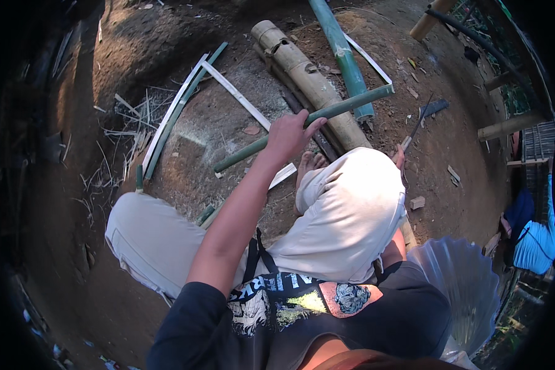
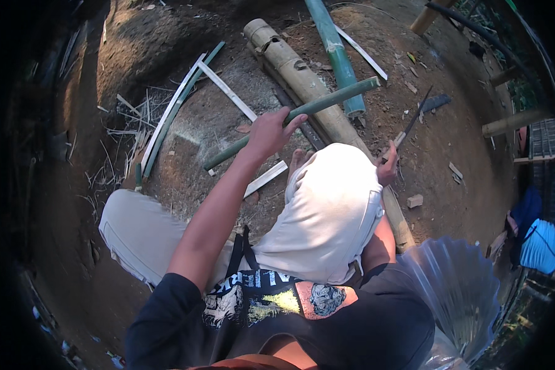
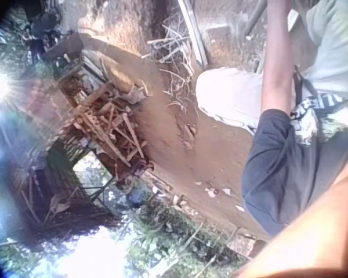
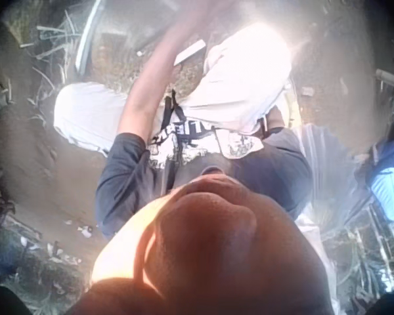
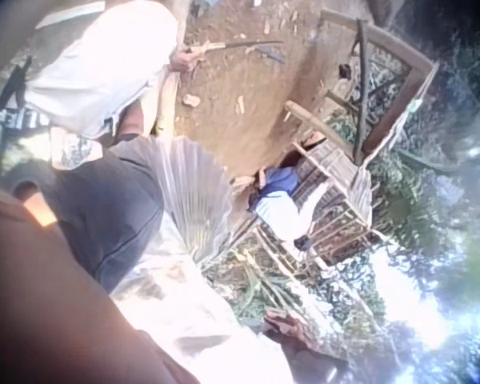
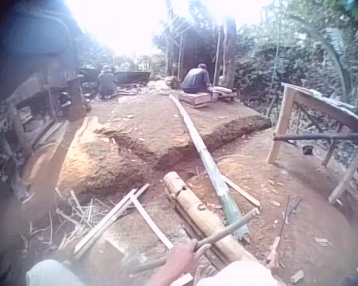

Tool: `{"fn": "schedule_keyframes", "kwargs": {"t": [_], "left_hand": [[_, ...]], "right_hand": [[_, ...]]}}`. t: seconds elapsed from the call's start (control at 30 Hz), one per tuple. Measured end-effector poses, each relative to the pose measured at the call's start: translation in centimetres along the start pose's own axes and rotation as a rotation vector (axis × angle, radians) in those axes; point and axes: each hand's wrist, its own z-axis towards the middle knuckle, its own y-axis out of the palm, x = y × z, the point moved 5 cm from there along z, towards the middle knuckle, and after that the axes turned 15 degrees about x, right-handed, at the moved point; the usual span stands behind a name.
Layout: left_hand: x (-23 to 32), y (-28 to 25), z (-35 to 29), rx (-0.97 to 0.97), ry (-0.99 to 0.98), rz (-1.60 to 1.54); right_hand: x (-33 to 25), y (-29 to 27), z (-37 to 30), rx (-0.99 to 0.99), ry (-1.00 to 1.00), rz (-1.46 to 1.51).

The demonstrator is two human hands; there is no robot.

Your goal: The person sits on the ground and uses a hand saw to cut a long green bamboo pole into smaller sections. They repeatedly measure, align, and saw the bamboo, placing the cut pieces aside on the dirt floor.

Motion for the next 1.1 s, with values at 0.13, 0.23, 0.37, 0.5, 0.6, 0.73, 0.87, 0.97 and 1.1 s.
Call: {"fn": "schedule_keyframes", "kwargs": {"t": [0.13,0.23,0.37,0.5,0.6,0.73,0.87,0.97,1.1], "left_hand": [[-0.6,4.0,0.1,-0.163,-0.008,0.073],[-2.7,7.5,1.2,-0.281,-0.035,0.074],[-4.0,9.5,2.6,-0.226,0.031,0.159],[-3.3,10.1,4.8,-0.338,-0.027,0.268],[-2.3,10.3,6.3,-0.213,0.108,0.283],[-2.8,10.5,8.3,-0.344,0.138,0.355],[-2.4,12.3,8.2,-0.543,0.016,0.318],[-4.3,12.9,8.1,-0.551,0.072,0.35],[-4.9,14.5,7.7,-0.553,0.039,0.284]], "right_hand": [[-0.1,-0.7,-0.4,0.106,-0.003,-0.001],[-1.3,-1.2,0.7,0.065,0.046,0.029],[0.5,-0.9,-0.2,0.038,0.213,0.057],[1.5,-1.0,-0.1,0.053,0.414,0.102],[2.1,-1.2,0.1,0.031,0.471,0.133],[0.3,-1.2,1.2,0.073,0.321,0.123],[0.0,-0.7,5.1,0.064,0.25,0.197],[-3.4,0.4,10.6,0.064,0.057,0.241],[-5.3,0.7,16.1,-0.018,0.049,0.365]]}}
